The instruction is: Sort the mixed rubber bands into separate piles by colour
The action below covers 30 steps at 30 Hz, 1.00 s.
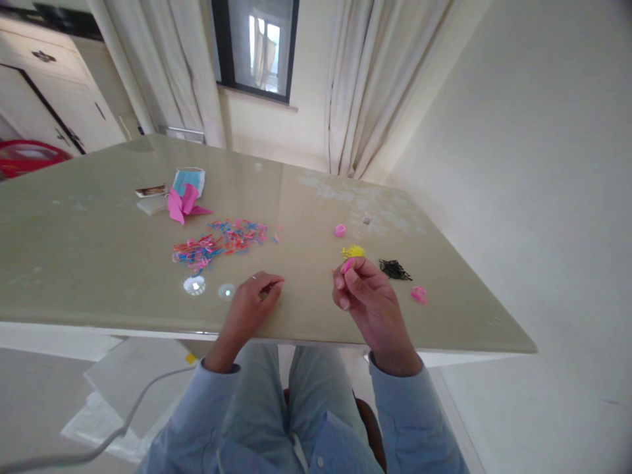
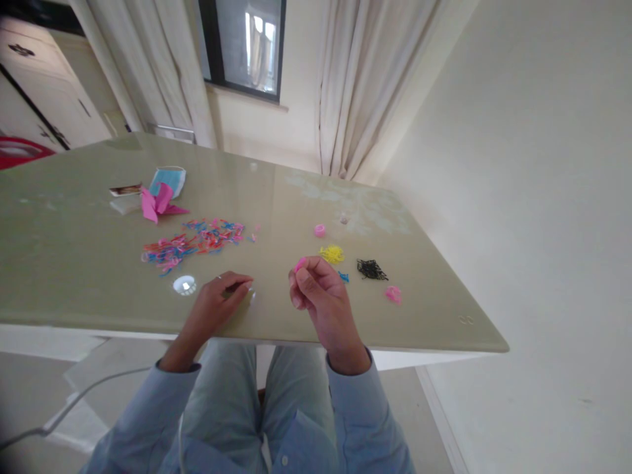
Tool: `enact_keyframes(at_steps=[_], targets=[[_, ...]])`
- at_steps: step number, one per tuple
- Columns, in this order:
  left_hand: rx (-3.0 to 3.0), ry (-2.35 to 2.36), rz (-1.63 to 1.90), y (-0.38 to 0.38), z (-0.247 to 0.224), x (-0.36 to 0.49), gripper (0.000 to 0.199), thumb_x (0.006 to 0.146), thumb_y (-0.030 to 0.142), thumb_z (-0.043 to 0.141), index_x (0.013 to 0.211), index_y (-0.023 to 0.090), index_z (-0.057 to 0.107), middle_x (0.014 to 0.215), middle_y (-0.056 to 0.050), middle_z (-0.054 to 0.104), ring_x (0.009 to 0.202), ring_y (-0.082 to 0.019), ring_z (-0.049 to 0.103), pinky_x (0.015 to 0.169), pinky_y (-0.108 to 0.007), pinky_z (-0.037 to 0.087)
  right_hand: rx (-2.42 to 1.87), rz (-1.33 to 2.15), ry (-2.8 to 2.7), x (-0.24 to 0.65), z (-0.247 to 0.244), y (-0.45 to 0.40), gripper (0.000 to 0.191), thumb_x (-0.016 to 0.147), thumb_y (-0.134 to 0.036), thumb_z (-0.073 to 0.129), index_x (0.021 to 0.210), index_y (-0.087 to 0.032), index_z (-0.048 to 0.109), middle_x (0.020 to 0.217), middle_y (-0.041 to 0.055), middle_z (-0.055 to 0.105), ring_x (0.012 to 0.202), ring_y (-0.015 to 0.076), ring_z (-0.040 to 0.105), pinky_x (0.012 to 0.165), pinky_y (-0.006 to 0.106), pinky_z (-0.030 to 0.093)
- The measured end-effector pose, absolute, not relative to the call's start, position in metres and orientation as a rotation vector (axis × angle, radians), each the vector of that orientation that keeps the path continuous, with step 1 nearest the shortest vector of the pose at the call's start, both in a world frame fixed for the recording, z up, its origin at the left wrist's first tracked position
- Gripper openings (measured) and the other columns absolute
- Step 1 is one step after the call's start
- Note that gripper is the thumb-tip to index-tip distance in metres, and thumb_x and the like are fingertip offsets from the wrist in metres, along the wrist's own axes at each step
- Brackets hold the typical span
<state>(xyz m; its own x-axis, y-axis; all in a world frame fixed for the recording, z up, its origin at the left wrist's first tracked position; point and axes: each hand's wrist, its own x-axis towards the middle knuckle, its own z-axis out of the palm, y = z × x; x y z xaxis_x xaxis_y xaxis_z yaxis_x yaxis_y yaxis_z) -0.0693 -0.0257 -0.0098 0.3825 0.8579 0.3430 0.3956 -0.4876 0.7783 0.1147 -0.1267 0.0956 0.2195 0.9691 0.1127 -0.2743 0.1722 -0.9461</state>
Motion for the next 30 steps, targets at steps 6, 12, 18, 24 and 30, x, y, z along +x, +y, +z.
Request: enact_keyframes(at_steps=[6,12,18,24,30], targets=[[2.061,1.077,1.002,-0.026,-0.009,-0.070,0.023,0.089,0.033,0.052,0.089,0.020,0.071,0.087,-0.004,0.072,0.082,-0.018,0.065,0.077,-0.030,0.049,-1.348,0.799,-1.082,0.153,0.057,-0.140,0.023,0.083,-0.043,0.068,0.082,-0.021,0.061,0.070,-0.0013,0.059,0.054,0.0104,0.049,0.050,0.024,0.039],[2.066,1.090,0.980,-0.026,-0.008,-0.070,0.025,0.089,0.035,0.051,0.089,0.020,0.071,0.088,-0.005,0.072,0.084,-0.018,0.066,0.078,-0.031,0.049,-1.815,0.413,-1.103,0.216,0.015,-0.152,0.028,0.083,-0.046,0.059,0.085,-0.019,0.064,0.067,0.0000,0.059,0.057,0.0154,0.053,0.054,0.028,0.043],[2.091,1.111,0.948,-0.026,-0.007,-0.071,0.027,0.089,0.038,0.050,0.090,0.020,0.071,0.089,-0.005,0.073,0.084,-0.019,0.066,0.078,-0.031,0.050,-1.968,0.261,-1.125,0.241,0.012,-0.152,0.036,0.082,-0.050,0.053,0.087,-0.017,0.066,0.069,0.0047,0.065,0.057,0.0190,0.056,0.057,0.031,0.044],[2.082,1.151,0.939,-0.028,-0.006,-0.071,0.028,0.088,0.040,0.050,0.089,0.022,0.071,0.089,-0.004,0.073,0.085,-0.019,0.066,0.080,-0.030,0.052,-2.137,-0.055,-1.080,0.264,0.016,-0.168,0.040,0.082,-0.051,0.047,0.084,-0.018,0.069,0.081,0.0117,0.073,0.069,0.0228,0.061,0.072,0.037,0.047],[2.035,1.158,0.948,-0.028,-0.005,-0.071,0.028,0.087,0.041,0.052,0.090,0.021,0.071,0.090,-0.004,0.074,0.084,-0.018,0.067,0.081,-0.029,0.053,-2.360,-0.232,-1.015,0.304,0.018,-0.194,0.042,0.083,-0.050,0.043,0.084,-0.017,0.069,0.079,0.0142,0.072,0.067,0.0240,0.059,0.068,0.036,0.043]])
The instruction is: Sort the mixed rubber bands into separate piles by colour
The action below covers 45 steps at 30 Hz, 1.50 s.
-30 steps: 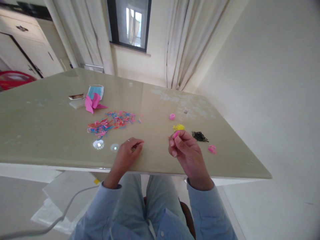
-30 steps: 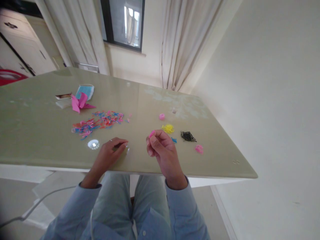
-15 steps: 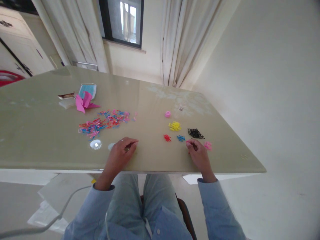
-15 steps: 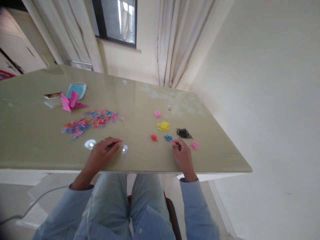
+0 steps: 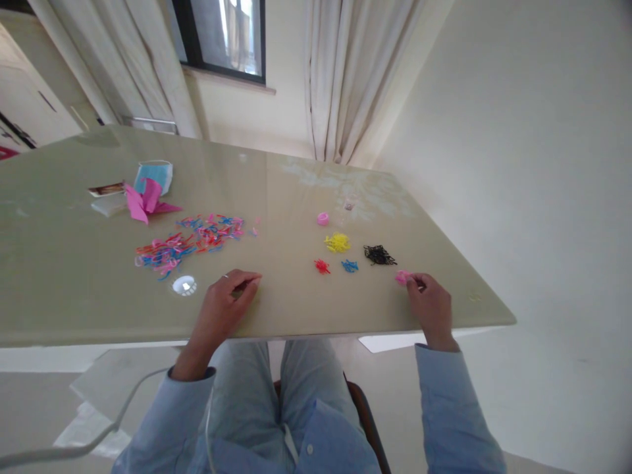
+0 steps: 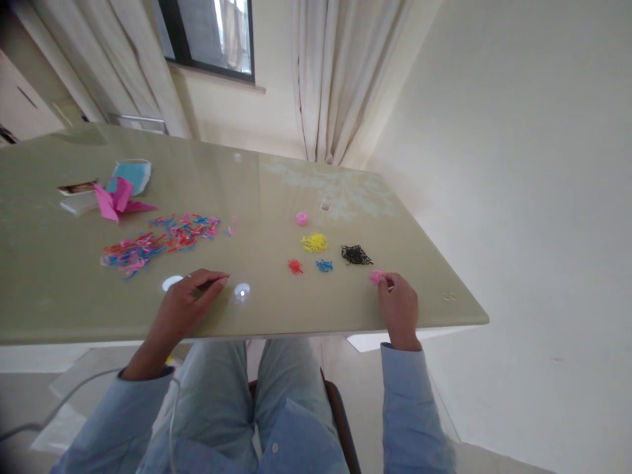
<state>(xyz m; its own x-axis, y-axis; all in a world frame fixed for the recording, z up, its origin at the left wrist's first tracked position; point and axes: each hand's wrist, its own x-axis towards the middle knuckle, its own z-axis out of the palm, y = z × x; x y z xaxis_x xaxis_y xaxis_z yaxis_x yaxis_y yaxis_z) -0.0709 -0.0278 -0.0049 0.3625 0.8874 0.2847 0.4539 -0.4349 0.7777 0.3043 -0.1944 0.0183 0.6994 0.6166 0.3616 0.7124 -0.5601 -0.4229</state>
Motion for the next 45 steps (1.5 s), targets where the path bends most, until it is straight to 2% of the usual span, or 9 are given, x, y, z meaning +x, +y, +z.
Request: enact_keyframes(at_steps=[6,17,29,34,37,41,45], targets=[[2.044,1.162,0.946,-0.027,-0.004,-0.070,0.027,0.085,0.041,0.053,0.088,0.021,0.072,0.088,-0.004,0.074,0.083,-0.019,0.067,0.079,-0.030,0.053,-2.447,-0.290,-1.088,0.317,0.017,-0.196,0.038,0.083,-0.043,0.041,0.083,-0.017,0.069,0.081,0.0130,0.069,0.075,0.0252,0.059,0.072,0.037,0.042],[2.075,1.169,0.946,-0.028,-0.004,-0.070,0.027,0.086,0.039,0.052,0.088,0.021,0.072,0.087,-0.004,0.073,0.082,-0.018,0.067,0.079,-0.029,0.053,-2.309,-0.409,-0.928,0.303,0.014,-0.196,0.031,0.077,-0.033,0.046,0.086,-0.016,0.070,0.082,0.0116,0.067,0.066,0.0220,0.053,0.073,0.036,0.041],[2.133,1.239,0.881,-0.024,-0.006,-0.075,0.029,0.083,0.049,0.056,0.089,0.026,0.072,0.092,-0.002,0.075,0.084,-0.021,0.069,0.080,-0.032,0.055,-2.290,-0.187,-0.939,0.311,0.005,-0.191,0.033,0.090,-0.030,0.035,0.092,-0.017,0.066,0.097,0.0154,0.068,0.089,0.0232,0.055,0.081,0.035,0.039],[2.198,1.240,0.859,-0.023,-0.005,-0.075,0.031,0.084,0.050,0.054,0.089,0.026,0.072,0.092,-0.002,0.075,0.083,-0.021,0.069,0.081,-0.031,0.054,-2.241,-0.195,-0.886,0.312,0.002,-0.194,0.035,0.091,-0.031,0.034,0.095,-0.016,0.065,0.101,0.0158,0.069,0.092,0.0231,0.057,0.084,0.035,0.040],[2.193,1.229,0.868,-0.025,-0.005,-0.074,0.032,0.083,0.049,0.054,0.088,0.024,0.072,0.090,-0.003,0.075,0.082,-0.020,0.068,0.081,-0.030,0.054,-2.172,-0.230,-0.832,0.311,0.001,-0.196,0.033,0.089,-0.034,0.036,0.091,-0.016,0.064,0.097,0.0150,0.070,0.089,0.0235,0.058,0.082,0.036,0.041],[2.124,1.244,0.916,-0.028,-0.002,-0.072,0.032,0.083,0.048,0.055,0.088,0.022,0.073,0.090,-0.004,0.075,0.083,-0.020,0.068,0.080,-0.030,0.053,-2.010,-0.191,-0.799,0.292,0.005,-0.200,0.027,0.087,-0.038,0.043,0.084,-0.019,0.062,0.084,0.0083,0.068,0.078,0.0216,0.057,0.074,0.032,0.042],[1.996,1.248,1.010,-0.030,0.002,-0.070,0.032,0.083,0.046,0.057,0.089,0.020,0.074,0.091,-0.005,0.075,0.086,-0.020,0.068,0.079,-0.029,0.053,-1.843,0.016,-0.999,0.250,0.012,-0.198,0.022,0.086,-0.030,0.045,0.071,-0.021,0.056,0.065,-0.0009,0.056,0.062,0.0156,0.050,0.062,0.026,0.038]])
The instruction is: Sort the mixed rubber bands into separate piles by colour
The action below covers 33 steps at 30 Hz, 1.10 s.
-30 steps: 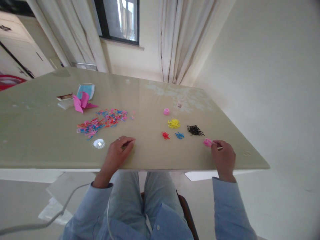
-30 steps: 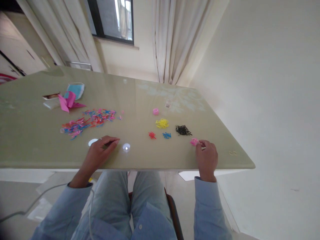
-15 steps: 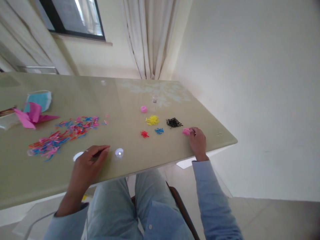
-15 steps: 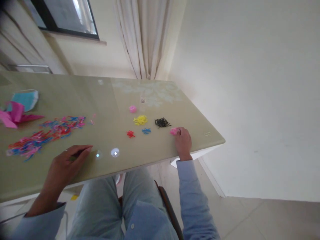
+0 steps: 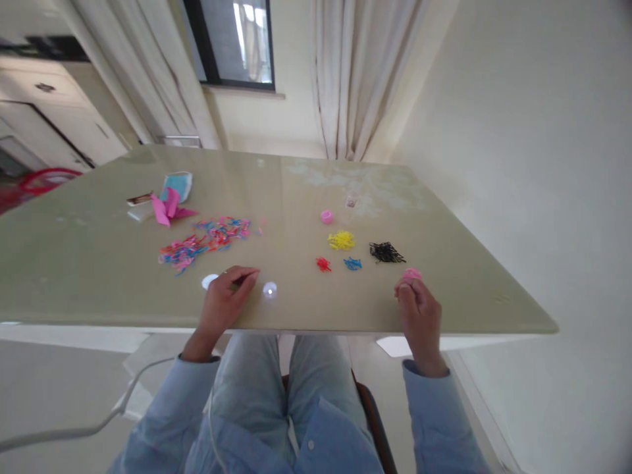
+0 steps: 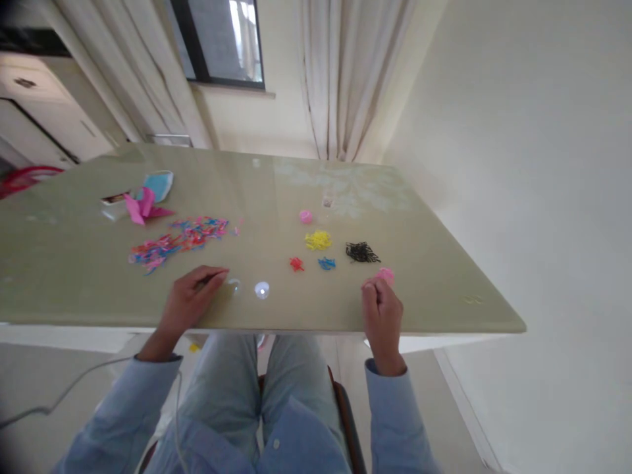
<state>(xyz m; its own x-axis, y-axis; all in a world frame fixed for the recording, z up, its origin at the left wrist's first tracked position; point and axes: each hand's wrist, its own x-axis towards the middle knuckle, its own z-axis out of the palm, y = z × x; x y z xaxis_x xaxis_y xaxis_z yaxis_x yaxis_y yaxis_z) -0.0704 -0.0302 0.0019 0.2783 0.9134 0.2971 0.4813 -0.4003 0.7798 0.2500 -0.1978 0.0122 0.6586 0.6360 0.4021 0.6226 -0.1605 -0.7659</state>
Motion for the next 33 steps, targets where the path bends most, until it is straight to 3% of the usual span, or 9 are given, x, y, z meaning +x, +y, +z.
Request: enact_keyframes(at_steps=[5,10,14,20,25,33], targets=[[1.855,1.244,1.115,-0.029,0.003,-0.073,0.031,0.083,0.044,0.059,0.089,0.018,0.074,0.088,-0.006,0.075,0.080,-0.018,0.067,0.074,-0.028,0.053,-1.678,0.292,-1.372,0.203,0.014,-0.173,0.026,0.089,-0.028,0.041,0.064,-0.021,0.046,0.057,-0.0048,0.042,0.054,0.0117,0.041,0.053,0.024,0.031],[1.900,1.395,1.147,-0.011,0.006,-0.097,0.033,0.082,0.043,0.057,0.092,0.016,0.074,0.090,-0.007,0.074,0.074,-0.017,0.065,0.070,-0.028,0.052,-1.728,0.225,-1.583,0.192,0.005,-0.151,0.038,0.091,-0.037,0.043,0.057,-0.022,0.033,0.051,-0.0061,0.032,0.048,0.0103,0.035,0.050,0.025,0.024],[2.073,1.707,1.010,0.015,0.014,-0.123,0.031,0.080,0.033,0.053,0.094,0.016,0.075,0.088,-0.007,0.074,0.068,-0.018,0.063,0.073,-0.032,0.052,-1.695,0.217,-1.591,0.197,0.000,-0.155,0.040,0.094,-0.041,0.043,0.059,-0.022,0.035,0.053,-0.0059,0.034,0.049,0.0102,0.036,0.050,0.023,0.027],[2.410,1.804,0.587,0.042,0.029,-0.126,0.033,0.082,0.021,0.051,0.104,0.020,0.076,0.107,-0.009,0.072,0.100,-0.023,0.064,0.095,-0.034,0.048,-1.666,0.158,-1.657,0.198,-0.002,-0.162,0.041,0.095,-0.043,0.045,0.061,-0.021,0.044,0.054,-0.0047,0.041,0.049,0.0107,0.040,0.050,0.022,0.032],[2.488,1.888,0.298,0.047,0.031,-0.110,0.032,0.085,0.021,0.050,0.105,0.018,0.076,0.106,-0.012,0.069,0.100,-0.024,0.065,0.093,-0.034,0.048,-1.670,0.097,-1.667,0.196,-0.003,-0.161,0.042,0.096,-0.045,0.044,0.063,-0.020,0.050,0.053,-0.0042,0.045,0.048,0.0107,0.042,0.050,0.022,0.034],[2.490,1.918,0.307,0.051,0.026,-0.106,0.031,0.091,0.021,0.044,0.099,0.014,0.073,0.104,-0.015,0.067,0.101,-0.026,0.064,0.089,-0.035,0.048,-1.675,0.054,-1.687,0.196,-0.004,-0.161,0.042,0.096,-0.046,0.043,0.063,-0.020,0.050,0.054,-0.0035,0.047,0.048,0.0111,0.044,0.050,0.022,0.034]])
